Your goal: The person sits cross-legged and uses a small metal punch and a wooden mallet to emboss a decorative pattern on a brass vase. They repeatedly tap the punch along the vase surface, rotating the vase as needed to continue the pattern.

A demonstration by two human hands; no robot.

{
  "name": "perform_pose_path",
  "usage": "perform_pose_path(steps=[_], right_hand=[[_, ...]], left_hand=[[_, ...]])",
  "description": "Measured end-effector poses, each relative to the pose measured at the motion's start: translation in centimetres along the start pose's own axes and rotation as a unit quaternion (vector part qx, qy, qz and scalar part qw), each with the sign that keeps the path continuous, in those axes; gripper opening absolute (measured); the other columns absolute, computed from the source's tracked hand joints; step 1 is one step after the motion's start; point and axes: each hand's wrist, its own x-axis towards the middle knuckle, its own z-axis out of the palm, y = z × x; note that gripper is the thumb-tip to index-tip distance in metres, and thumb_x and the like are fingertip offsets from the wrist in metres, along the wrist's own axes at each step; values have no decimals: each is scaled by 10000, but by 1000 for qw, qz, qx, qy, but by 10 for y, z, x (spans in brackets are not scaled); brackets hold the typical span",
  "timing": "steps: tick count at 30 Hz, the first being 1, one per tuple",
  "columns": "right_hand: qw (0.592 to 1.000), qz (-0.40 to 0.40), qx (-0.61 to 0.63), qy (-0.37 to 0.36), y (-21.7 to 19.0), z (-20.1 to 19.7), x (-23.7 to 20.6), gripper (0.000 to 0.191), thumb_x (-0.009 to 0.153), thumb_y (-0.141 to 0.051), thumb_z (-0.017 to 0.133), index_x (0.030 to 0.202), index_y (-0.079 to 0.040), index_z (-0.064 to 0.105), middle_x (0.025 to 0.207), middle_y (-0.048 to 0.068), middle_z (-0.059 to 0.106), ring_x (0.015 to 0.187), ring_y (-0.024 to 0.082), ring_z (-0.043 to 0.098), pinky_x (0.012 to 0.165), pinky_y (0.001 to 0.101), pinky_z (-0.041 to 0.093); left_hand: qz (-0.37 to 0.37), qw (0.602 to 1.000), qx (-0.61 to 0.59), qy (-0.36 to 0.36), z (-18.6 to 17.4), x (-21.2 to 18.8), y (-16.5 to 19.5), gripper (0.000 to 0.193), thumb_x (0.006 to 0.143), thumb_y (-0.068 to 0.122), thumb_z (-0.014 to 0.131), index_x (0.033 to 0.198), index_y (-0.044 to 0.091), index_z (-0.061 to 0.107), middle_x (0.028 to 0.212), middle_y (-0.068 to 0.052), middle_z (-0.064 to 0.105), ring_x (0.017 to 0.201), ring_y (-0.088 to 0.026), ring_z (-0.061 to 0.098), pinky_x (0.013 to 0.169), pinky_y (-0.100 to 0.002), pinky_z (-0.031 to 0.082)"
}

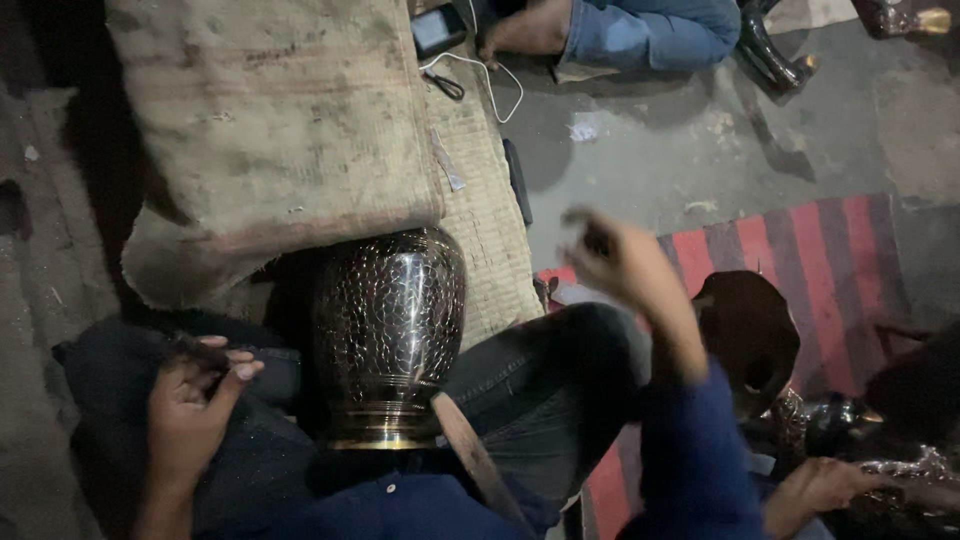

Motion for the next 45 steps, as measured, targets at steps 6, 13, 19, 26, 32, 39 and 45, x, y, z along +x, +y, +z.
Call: perform_pose_path(steps=[6, 13, 19, 26, 32, 39, 45], right_hand=[[975, 176, 21, -135, 25, 21, 147, 506, 934, -263, 698, 1385, -101, 536, 794, 145, 729, 685, 259, 737, 588, 378, 591], [962, 235, -45, -130, 16, 72, 148, 692, 916, -390, 710, 1507, -106, 486, 1130, 173, 733, 769, 291, 727, 633, 416, 595], [944, 259, 49, -197, 28, 87, 155, 699, 960, -460, 631, 1571, -231, 381, 1166, 159, 710, 785, 284, 722, 668, 447, 622], [915, 293, 167, -220, 51, 97, 155, 678, 977, -472, 588, 1585, -304, 339, 1228, 107, 700, 796, 336, 671, 698, 456, 593], [886, 297, 277, -223, 67, 105, 156, 612, 992, -428, 583, 1546, -243, 401, 1180, 106, 678, 847, 231, 676, 769, 412, 600], [900, 244, 306, -189, 85, 111, 160, 523, 1046, -391, 529, 1496, -131, 474, 1175, 125, 664, 868, 219, 667, 754, 367, 609], [910, 278, 299, -74, 91, 100, 160, 456, 1073, -307, 437, 1498, -141, 441, 1205, 159, 665, 909, 301, 714, 677, 431, 644]], left_hand=[[-28, 999, 4, 21, 7, 5, 5, 353, 925, -37, 683, 1249, -19, 543, 1072, -165, 720, 1035, -247, 730, 901, -359, 603], [-41, 999, -14, 24, 5, 4, -4, 338, 932, -20, 679, 1245, -38, 553, 1057, -176, 717, 1017, -250, 732, 896, -366, 615], [-29, 999, -42, 19, 2, 1, -22, 366, 917, -33, 681, 1252, -41, 533, 1079, -186, 711, 1042, -252, 723, 928, -366, 615], [-50, 998, -21, 16, -2, 1, -35, 365, 923, -32, 666, 1260, -44, 527, 1075, -197, 706, 1029, -263, 729, 915, -377, 614], [-56, 998, -9, 24, -6, -3, -41, 366, 915, -14, 671, 1248, -50, 525, 1083, -209, 703, 1055, -268, 727, 922, -385, 622], [-75, 997, -11, 27, -8, -3, -48, 356, 933, -13, 660, 1258, -58, 522, 1083, -221, 705, 1040, -276, 730, 907, -386, 614], [-73, 997, -4, 16, -7, -2, -44, 356, 930, -14, 656, 1257, -61, 524, 1086, -213, 711, 1056, -269, 733, 916, -373, 620]])
